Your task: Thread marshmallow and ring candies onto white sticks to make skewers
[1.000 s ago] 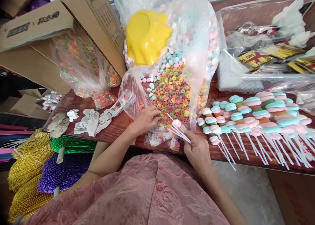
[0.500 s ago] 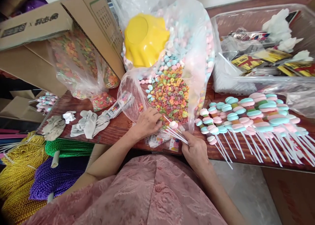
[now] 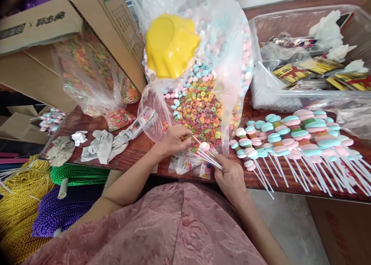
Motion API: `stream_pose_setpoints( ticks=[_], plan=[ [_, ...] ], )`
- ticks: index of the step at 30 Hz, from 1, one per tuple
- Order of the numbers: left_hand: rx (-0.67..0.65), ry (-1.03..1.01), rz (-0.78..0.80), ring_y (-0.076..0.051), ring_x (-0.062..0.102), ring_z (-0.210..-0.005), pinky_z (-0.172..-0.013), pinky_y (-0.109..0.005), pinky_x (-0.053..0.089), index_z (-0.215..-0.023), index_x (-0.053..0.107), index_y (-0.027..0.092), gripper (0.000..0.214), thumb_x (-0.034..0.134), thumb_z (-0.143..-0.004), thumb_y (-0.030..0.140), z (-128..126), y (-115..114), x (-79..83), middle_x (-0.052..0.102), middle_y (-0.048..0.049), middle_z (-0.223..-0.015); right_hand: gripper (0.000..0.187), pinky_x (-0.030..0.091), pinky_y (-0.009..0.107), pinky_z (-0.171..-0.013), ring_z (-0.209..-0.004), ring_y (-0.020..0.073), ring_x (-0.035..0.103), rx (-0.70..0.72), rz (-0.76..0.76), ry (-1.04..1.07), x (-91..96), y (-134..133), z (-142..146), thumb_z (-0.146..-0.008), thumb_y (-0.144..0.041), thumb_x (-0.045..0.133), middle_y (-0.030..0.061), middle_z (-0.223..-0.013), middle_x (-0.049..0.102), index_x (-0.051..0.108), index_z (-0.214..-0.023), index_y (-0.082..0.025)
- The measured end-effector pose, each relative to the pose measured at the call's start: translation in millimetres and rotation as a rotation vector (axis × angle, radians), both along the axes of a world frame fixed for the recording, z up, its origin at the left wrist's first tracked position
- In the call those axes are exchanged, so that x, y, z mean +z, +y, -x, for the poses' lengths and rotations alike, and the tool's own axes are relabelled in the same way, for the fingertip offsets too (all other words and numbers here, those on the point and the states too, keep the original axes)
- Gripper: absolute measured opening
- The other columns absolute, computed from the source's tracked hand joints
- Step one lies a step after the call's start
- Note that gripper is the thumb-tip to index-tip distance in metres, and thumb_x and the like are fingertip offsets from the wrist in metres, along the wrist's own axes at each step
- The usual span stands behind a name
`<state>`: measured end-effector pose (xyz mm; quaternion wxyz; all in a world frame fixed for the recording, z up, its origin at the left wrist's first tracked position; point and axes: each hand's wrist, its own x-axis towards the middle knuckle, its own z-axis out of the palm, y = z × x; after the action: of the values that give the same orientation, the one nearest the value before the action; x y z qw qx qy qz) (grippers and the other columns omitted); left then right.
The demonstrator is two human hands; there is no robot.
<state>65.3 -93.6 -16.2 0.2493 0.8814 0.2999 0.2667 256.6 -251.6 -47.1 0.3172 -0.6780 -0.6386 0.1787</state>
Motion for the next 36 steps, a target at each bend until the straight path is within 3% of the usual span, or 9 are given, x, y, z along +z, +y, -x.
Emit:
stream_pose_setpoints(
  ticks=[4, 7, 9, 14, 16, 20, 24, 29, 36],
  plan=[
    [0.291, -0.496, 0.534, -0.013, 0.062, -0.063, -0.060, -0.025, 0.050, -0.081, 0.073, 0.015, 0.017, 0.069, -0.073, 0.030, 4.5, -8.5, 1.3, 0.072, -0.0029, -0.073, 0.036, 0.051, 0.027, -0.061, -0.063, 0.0167, 0.065, 0.061, -0.019, 0.105, 8.6, 0.3, 6.3, -0.085, -0.017, 0.044, 0.0017, -0.080, 0.075, 0.074, -0.103, -0.022],
    [0.345, -0.635, 0.659, -0.012, 0.063, -0.063, -0.060, -0.024, 0.051, -0.080, 0.074, 0.015, 0.020, 0.075, -0.068, 0.031, 8.1, -21.8, 0.9, 0.073, -0.0024, -0.074, 0.041, 0.053, 0.030, -0.067, -0.071, 0.0190, 0.069, 0.053, -0.057, 0.072, 12.3, 2.8, 14.1, -0.082, -0.015, 0.044, 0.0037, -0.093, 0.077, 0.073, -0.110, -0.021],
    [0.361, -0.650, 0.570, -0.013, 0.065, -0.066, -0.063, -0.025, 0.053, -0.081, 0.074, 0.016, 0.018, 0.073, -0.071, 0.030, 11.2, -29.7, 1.3, 0.074, -0.0035, -0.078, 0.043, 0.052, 0.028, -0.064, -0.069, 0.0187, 0.069, 0.061, -0.056, 0.030, 13.6, 4.5, 18.4, -0.079, -0.013, 0.044, 0.0040, -0.092, 0.077, 0.073, -0.109, -0.020],
    [0.219, -0.464, 0.045, -0.016, 0.068, -0.080, -0.080, -0.032, 0.054, -0.082, 0.074, 0.017, 0.009, 0.065, -0.080, 0.019, 21.2, -37.7, 4.8, 0.075, -0.0063, -0.083, 0.044, 0.048, 0.028, -0.061, -0.064, 0.0194, 0.067, 0.077, -0.045, -0.143, 15.4, 5.4, 23.1, -0.075, -0.010, 0.042, 0.0044, -0.077, 0.074, 0.073, -0.104, -0.019],
    [0.181, -0.405, 0.012, -0.017, 0.069, -0.085, -0.085, -0.035, 0.054, -0.084, 0.074, 0.018, 0.011, 0.063, -0.083, 0.020, 24.6, -39.0, 4.4, 0.076, -0.0071, -0.087, 0.043, 0.048, 0.028, -0.061, -0.065, 0.0201, 0.067, 0.076, -0.059, -0.207, 14.7, 5.0, 23.2, -0.074, -0.010, 0.041, 0.0052, -0.079, 0.075, 0.074, -0.102, -0.019],
    [0.244, -0.558, 0.404, -0.017, 0.071, -0.077, -0.075, -0.033, 0.057, -0.090, 0.075, 0.019, 0.017, 0.067, -0.084, 0.032, 28.7, -43.8, -0.6, 0.075, -0.0060, -0.089, 0.050, 0.052, 0.028, -0.068, -0.079, 0.0208, 0.071, 0.108, -0.089, -0.241, 10.9, 4.4, 21.7, -0.073, -0.009, 0.041, 0.0055, -0.097, 0.077, 0.072, -0.110, -0.020],
    [0.309, -0.783, 0.893, -0.013, 0.066, -0.058, -0.062, -0.028, 0.054, -0.087, 0.076, 0.017, 0.025, 0.080, -0.070, 0.036, 29.6, -47.3, -3.6, 0.071, -0.0006, -0.068, 0.051, 0.053, 0.029, -0.069, -0.078, 0.0211, 0.071, 0.134, -0.034, -0.252, 7.4, 3.6, 21.2, -0.073, -0.008, 0.041, 0.0052, -0.094, 0.077, 0.071, -0.113, -0.020],
    [0.396, -0.886, 1.068, -0.010, 0.062, -0.061, -0.059, -0.023, 0.050, -0.079, 0.077, 0.017, 0.036, 0.091, -0.049, 0.027, 25.6, -50.1, -6.3, 0.072, -0.0001, -0.073, 0.045, 0.055, 0.029, -0.069, -0.078, 0.0215, 0.072, 0.143, -0.034, -0.234, 7.6, 2.6, 24.6, -0.075, -0.009, 0.041, 0.0063, -0.094, 0.077, 0.073, -0.106, -0.018],
    [0.258, -0.844, 1.368, -0.010, 0.060, -0.060, -0.061, -0.024, 0.048, -0.080, 0.078, 0.015, 0.038, 0.092, -0.050, 0.034, 22.1, -53.7, -1.5, 0.069, -0.0029, -0.073, 0.034, 0.058, 0.026, -0.063, -0.073, 0.0191, 0.075, 0.190, -0.359, -0.071, 13.1, 4.4, 33.4, -0.088, -0.011, 0.044, 0.0061, -0.091, 0.078, 0.070, -0.109, -0.019]
  ],
)
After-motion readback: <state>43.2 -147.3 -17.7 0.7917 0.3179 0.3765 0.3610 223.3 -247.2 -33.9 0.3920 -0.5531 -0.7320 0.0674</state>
